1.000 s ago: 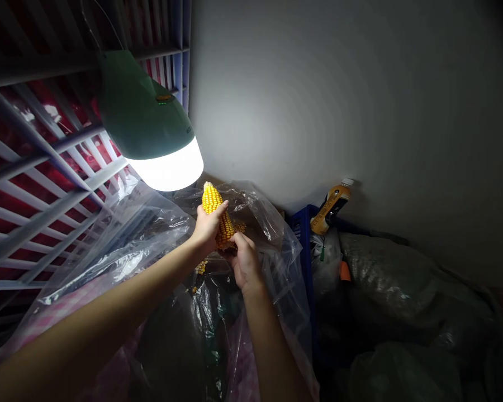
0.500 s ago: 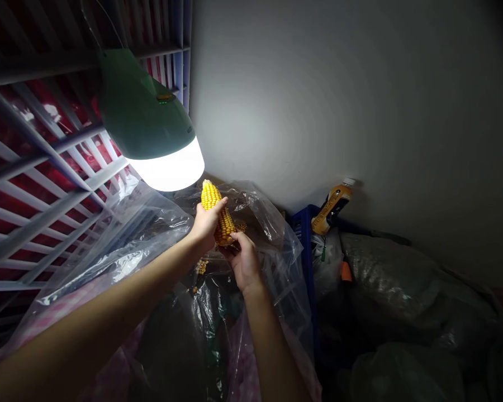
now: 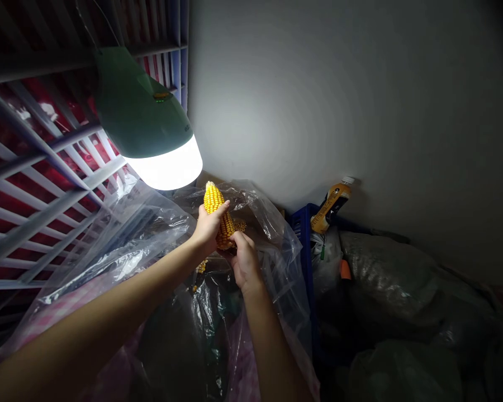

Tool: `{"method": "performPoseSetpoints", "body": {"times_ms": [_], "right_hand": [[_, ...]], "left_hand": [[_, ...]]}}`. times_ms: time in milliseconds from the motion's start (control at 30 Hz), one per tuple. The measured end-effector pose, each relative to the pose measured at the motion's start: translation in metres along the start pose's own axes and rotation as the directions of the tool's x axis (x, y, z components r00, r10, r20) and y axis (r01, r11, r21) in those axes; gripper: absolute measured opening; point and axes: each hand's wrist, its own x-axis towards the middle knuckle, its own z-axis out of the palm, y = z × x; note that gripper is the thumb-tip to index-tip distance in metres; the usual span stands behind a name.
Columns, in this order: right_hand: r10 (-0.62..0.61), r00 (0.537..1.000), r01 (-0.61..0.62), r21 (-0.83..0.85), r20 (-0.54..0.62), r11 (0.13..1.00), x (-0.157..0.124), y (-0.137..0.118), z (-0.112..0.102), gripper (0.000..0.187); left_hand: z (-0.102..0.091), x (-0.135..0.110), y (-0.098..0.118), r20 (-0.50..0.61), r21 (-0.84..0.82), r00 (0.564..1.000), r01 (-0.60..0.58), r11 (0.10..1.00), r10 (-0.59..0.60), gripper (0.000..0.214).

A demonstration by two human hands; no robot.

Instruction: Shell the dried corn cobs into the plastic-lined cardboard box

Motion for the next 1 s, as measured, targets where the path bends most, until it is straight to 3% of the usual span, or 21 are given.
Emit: {"method": "performPoseSetpoints", "body": {"times_ms": [300, 433, 533, 633, 733, 1000], "right_hand": [[0.012, 1.0, -0.012, -0.005, -0.008, 1.0, 0.0, 0.002, 0.002, 0.01], [-0.041, 0.998, 0.043, 0.027, -0.05, 0.999, 0.001, 0.005, 0.0, 0.022], [0.033, 0.999, -0.038, 0.133, 0.04, 0.99, 0.0, 0.0, -0.002, 0.02], [0.094, 0.994, -0.103, 0.202, 0.055, 0.974, -0.002, -0.006, -0.004, 0.02], [0.076, 0.997, -0.079, 0.197, 0.02, 0.977, -0.002, -0.007, -0.005, 0.014], [-0.016, 0.999, 0.012, 0.115, 0.037, 0.993, -0.002, -0.002, -0.004, 0.022]], "left_hand": [[-0.002, 0.006, -0.008, 0.003, -0.005, 1.0, -0.02, 1.0, 0.02, 0.043], [-0.002, 0.009, 0.002, -0.044, -0.044, 0.995, 0.087, 0.995, -0.089, 0.038], [-0.001, 0.006, 0.008, -0.071, -0.054, 0.993, 0.087, 0.995, -0.091, 0.038], [0.0, 0.002, 0.007, -0.011, -0.033, 0.998, 0.061, 0.998, -0.062, 0.043], [0.0, 0.001, 0.003, 0.047, -0.007, 0.998, 0.047, 0.999, -0.047, 0.043], [-0.002, 0.008, 0.0, 0.003, -0.03, 0.998, 0.06, 0.998, -0.06, 0.049]]}}
